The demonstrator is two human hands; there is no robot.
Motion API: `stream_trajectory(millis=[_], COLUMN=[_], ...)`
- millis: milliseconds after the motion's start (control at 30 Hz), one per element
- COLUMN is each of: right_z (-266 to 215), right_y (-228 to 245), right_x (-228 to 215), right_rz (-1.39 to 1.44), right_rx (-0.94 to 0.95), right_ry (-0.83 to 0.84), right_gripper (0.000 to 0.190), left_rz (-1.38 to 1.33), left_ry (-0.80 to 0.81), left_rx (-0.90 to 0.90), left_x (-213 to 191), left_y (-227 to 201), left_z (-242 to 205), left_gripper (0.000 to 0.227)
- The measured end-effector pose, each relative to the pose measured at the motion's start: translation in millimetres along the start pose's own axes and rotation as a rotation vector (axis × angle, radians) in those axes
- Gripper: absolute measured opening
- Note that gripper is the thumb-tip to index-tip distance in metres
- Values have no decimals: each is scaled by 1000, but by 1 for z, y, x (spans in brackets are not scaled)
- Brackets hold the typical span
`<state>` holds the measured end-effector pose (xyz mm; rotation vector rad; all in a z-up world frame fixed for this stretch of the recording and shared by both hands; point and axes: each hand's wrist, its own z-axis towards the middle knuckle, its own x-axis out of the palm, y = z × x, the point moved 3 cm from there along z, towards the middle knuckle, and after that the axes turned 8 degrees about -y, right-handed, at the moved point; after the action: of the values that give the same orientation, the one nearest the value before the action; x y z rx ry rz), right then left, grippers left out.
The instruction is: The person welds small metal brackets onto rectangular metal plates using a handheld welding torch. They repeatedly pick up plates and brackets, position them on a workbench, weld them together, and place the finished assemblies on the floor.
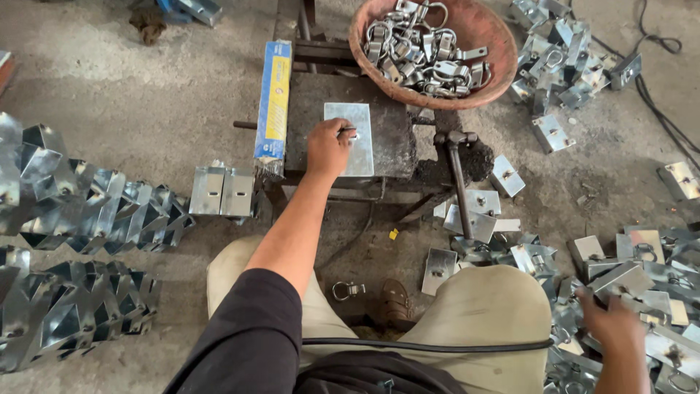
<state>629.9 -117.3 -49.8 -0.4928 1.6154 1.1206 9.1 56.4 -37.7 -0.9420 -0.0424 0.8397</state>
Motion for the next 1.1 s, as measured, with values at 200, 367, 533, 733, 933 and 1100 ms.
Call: stream_trajectory(millis=[200,367,533,733,933,1100], right_z=[-67,-59,14,52,-22,-86], right_y=[-82,-74,-36,97,243,294], right_x=[86,104,24,-42,1,76], right_rz=[665,1108,1286,1944,1726,1545], right_rx=[692,712,182,350,352,-29], right_ry=[429,342,-136,217,246,132], right_gripper=[38,25,86,23,71,57], left_rz=[26,-242,-281,-129,40,88], left_ry=[12,67,-66,-92,-100,-121], left_rx=[-21,-344,-479,-244,-65,-33], left_x=[7,13,6,1,0,2], left_y=[9,15,18,13,16,19], left_z=[14,18,15,17,16,14], left_gripper=[11,14,13,12,12,10])
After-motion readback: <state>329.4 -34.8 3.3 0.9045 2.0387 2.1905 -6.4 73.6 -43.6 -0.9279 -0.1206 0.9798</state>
